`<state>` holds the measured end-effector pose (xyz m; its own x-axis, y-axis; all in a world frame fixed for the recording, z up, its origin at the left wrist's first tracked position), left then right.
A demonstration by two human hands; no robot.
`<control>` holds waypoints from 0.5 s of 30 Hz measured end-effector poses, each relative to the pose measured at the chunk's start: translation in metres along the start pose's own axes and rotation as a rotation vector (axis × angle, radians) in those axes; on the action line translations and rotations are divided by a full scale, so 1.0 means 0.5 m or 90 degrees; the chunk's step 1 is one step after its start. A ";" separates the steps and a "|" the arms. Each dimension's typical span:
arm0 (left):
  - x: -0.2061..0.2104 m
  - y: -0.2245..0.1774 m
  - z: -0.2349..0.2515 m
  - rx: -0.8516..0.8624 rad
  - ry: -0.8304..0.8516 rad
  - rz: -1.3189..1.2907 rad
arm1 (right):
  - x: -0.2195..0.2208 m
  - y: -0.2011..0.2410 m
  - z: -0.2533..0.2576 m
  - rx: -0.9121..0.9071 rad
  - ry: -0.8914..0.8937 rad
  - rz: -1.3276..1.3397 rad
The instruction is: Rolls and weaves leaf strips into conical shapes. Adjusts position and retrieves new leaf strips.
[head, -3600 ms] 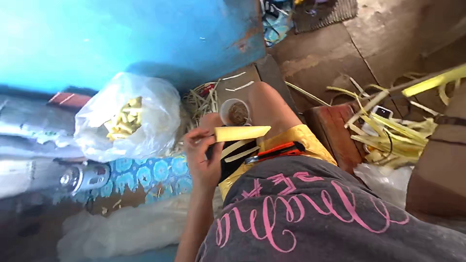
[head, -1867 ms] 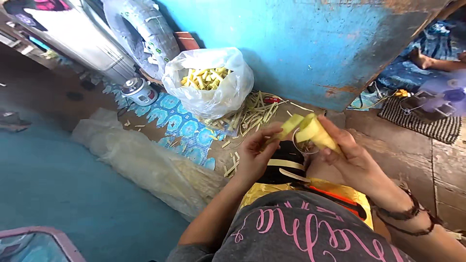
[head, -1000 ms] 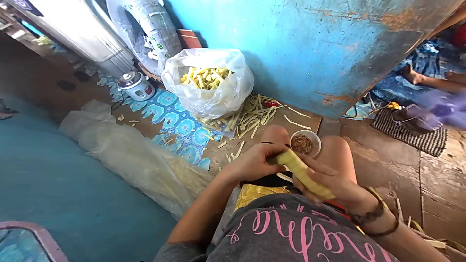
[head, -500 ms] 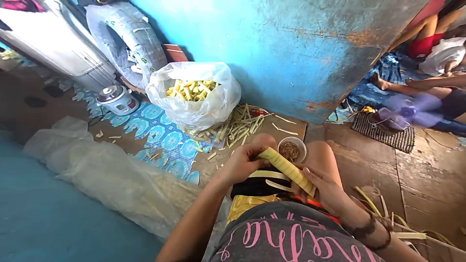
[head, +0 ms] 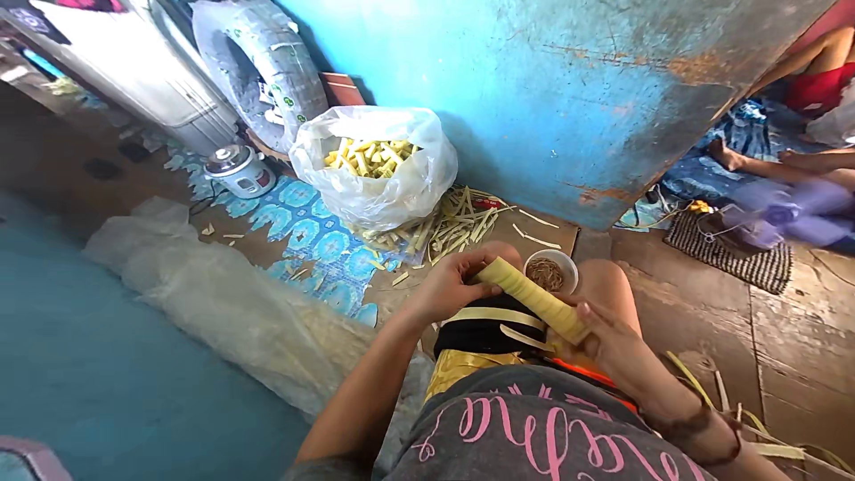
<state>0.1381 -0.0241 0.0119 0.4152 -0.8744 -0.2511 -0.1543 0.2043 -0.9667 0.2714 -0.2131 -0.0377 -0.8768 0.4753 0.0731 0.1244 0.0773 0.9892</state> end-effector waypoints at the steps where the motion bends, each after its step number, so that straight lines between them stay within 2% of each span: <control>1: 0.001 -0.001 0.000 -0.001 0.005 0.001 | 0.006 -0.019 -0.005 0.117 -0.007 0.121; 2: 0.003 -0.002 -0.001 -0.005 0.009 -0.004 | 0.008 -0.024 -0.008 0.142 -0.012 0.141; 3: 0.002 -0.002 0.000 -0.011 0.005 -0.007 | 0.004 -0.015 -0.009 0.073 -0.011 0.065; 5: -0.002 -0.001 0.001 -0.015 -0.010 -0.005 | -0.004 0.022 -0.017 -0.213 -0.035 -0.238; 6: -0.004 0.000 0.002 -0.012 -0.014 -0.001 | -0.002 0.033 -0.024 -0.307 -0.056 -0.326; 7: -0.004 -0.001 0.002 -0.006 -0.012 -0.002 | -0.004 0.031 -0.026 -0.297 -0.053 -0.308; 10: 0.002 -0.007 0.004 0.020 0.014 -0.024 | -0.003 -0.028 -0.024 0.105 0.000 0.140; 11: 0.005 -0.009 0.004 0.027 0.020 -0.031 | -0.002 -0.034 -0.027 0.149 -0.002 0.188; 12: 0.006 -0.011 0.006 0.032 0.021 -0.039 | -0.009 -0.027 -0.028 0.106 -0.012 0.146; 15: 0.003 -0.016 0.012 0.037 0.007 -0.056 | -0.027 0.025 -0.039 -0.229 -0.059 -0.246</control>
<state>0.1452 -0.0247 0.0188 0.4152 -0.8947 -0.1645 -0.0646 0.1513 -0.9864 0.2757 -0.2355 -0.0240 -0.7805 0.5484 -0.3002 -0.3802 -0.0351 0.9243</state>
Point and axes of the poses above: each hand's wrist, its own z-axis towards the middle knuckle, its own x-axis out of the palm, y = z × x, the point moved 8 cm from there along z, towards the middle knuckle, and after that the axes turned 3 degrees about -y, right-handed, at the moved point
